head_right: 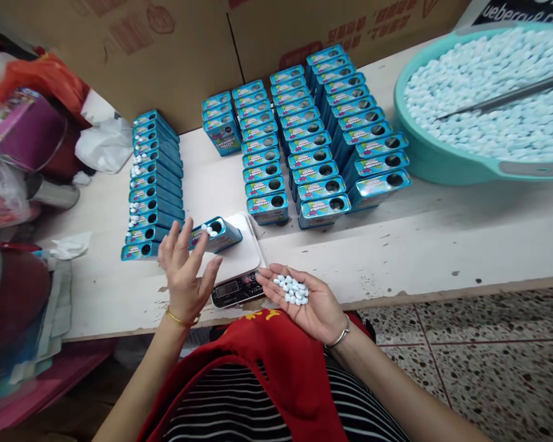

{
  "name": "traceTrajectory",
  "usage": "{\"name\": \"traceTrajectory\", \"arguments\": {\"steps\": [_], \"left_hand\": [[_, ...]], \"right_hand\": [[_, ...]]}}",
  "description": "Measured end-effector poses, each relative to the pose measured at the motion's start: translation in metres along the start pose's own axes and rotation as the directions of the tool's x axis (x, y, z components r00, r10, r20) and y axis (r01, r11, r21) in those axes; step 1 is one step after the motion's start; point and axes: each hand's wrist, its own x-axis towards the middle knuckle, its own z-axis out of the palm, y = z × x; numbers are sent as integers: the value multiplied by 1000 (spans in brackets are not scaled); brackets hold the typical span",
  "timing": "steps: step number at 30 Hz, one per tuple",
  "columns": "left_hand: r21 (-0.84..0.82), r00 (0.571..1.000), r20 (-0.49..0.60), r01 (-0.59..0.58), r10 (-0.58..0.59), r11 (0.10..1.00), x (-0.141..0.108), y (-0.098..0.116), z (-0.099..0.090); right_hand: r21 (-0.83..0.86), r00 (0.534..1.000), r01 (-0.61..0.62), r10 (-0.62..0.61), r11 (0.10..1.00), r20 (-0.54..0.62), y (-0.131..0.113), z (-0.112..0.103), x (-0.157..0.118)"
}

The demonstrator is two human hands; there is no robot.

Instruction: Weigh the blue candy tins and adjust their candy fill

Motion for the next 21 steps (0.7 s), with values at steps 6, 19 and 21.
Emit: {"name": "traceTrajectory", "arguments": {"steps": [6,19,21], "left_hand": [[-93,990,-113,78,-89,993,18,0,-4],[-172,978,73,207,-197,963,54,-10,-19],[-261,988,53,151,-142,953,51,4,-23]], "right_hand": [[15,1000,1,-1,1000,1,-1,1,1],[-6,997,-13,13,1000,77,-1,-1,7],[0,996,-21,21,1000,82,1,4,9]]}}
